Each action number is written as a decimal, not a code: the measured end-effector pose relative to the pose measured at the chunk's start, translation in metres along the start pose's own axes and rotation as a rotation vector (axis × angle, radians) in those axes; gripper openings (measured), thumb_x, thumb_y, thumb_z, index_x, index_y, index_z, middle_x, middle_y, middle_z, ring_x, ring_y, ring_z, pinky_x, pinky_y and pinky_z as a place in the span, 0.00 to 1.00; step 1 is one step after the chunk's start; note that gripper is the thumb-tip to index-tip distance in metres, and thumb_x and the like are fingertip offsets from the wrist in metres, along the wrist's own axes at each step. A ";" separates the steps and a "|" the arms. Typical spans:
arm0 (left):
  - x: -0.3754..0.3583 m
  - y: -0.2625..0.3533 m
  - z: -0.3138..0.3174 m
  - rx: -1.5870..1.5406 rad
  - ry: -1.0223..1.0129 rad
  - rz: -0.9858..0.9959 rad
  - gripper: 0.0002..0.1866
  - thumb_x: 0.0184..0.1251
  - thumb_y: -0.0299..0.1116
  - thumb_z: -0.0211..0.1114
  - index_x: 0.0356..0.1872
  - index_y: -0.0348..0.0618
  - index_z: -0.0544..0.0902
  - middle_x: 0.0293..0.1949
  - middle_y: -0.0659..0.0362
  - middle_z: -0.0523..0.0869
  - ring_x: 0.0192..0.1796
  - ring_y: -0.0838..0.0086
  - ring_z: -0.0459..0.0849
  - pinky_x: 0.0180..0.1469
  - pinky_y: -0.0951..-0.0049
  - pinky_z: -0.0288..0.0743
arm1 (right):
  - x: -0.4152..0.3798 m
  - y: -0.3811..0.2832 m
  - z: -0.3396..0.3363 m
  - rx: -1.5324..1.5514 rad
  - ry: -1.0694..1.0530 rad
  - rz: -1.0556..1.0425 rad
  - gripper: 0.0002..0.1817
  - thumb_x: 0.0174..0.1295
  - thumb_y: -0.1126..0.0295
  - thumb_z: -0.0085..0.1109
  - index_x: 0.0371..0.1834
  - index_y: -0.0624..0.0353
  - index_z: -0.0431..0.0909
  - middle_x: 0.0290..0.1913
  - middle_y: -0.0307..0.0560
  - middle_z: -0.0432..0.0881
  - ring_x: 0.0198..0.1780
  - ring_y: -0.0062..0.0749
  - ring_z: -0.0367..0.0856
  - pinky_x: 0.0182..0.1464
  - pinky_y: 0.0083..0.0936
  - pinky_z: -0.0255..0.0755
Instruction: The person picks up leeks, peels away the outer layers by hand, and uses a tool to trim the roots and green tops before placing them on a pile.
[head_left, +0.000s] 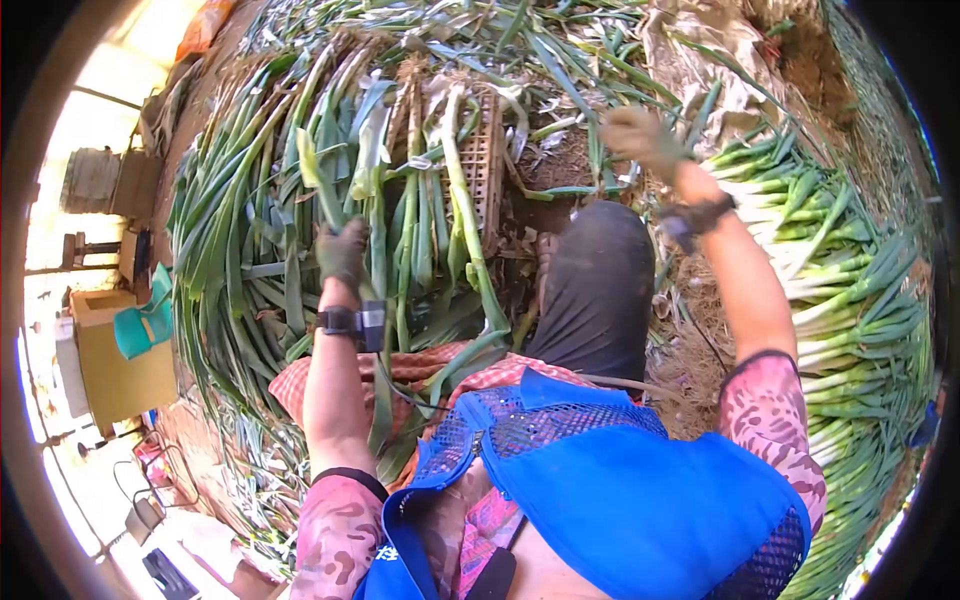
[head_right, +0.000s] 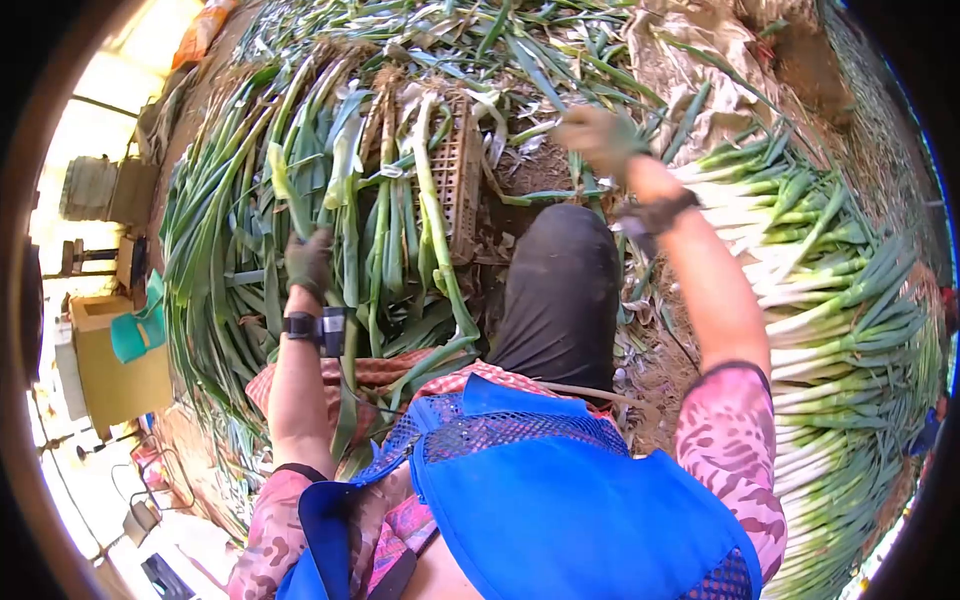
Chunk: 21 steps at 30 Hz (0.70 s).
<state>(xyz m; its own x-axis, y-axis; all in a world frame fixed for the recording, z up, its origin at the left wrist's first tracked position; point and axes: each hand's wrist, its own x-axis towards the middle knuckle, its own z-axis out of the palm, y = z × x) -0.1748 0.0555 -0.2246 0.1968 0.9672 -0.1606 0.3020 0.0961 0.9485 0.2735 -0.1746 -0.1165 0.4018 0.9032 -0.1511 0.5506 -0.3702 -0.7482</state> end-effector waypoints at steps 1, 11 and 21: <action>-0.004 0.028 -0.011 0.398 0.089 0.001 0.26 0.59 0.43 0.71 0.55 0.41 0.76 0.37 0.56 0.86 0.37 0.63 0.84 0.41 0.67 0.77 | 0.022 -0.028 0.042 -0.030 -0.072 -0.071 0.24 0.59 0.50 0.60 0.45 0.60 0.84 0.39 0.51 0.86 0.42 0.36 0.83 0.47 0.29 0.75; -0.013 -0.017 0.031 0.309 -0.280 0.142 0.28 0.63 0.41 0.69 0.61 0.37 0.76 0.54 0.47 0.84 0.57 0.63 0.82 0.60 0.67 0.74 | 0.053 -0.048 0.317 -0.174 -0.226 0.484 0.29 0.55 0.55 0.65 0.56 0.62 0.75 0.51 0.61 0.84 0.54 0.48 0.84 0.56 0.43 0.77; 0.082 0.113 0.072 -0.171 -0.116 0.227 0.21 0.61 0.43 0.70 0.46 0.37 0.81 0.33 0.58 0.85 0.30 0.76 0.80 0.33 0.74 0.73 | -0.030 -0.141 0.243 -0.108 -0.143 -0.141 0.26 0.57 0.58 0.64 0.51 0.62 0.67 0.43 0.63 0.82 0.44 0.60 0.81 0.47 0.47 0.74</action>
<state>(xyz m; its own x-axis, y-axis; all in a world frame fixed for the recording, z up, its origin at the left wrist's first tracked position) -0.0575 0.1293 -0.1498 0.3493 0.9361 0.0403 0.0783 -0.0720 0.9943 0.0059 -0.0971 -0.1637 0.2115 0.9665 -0.1457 0.6721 -0.2520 -0.6962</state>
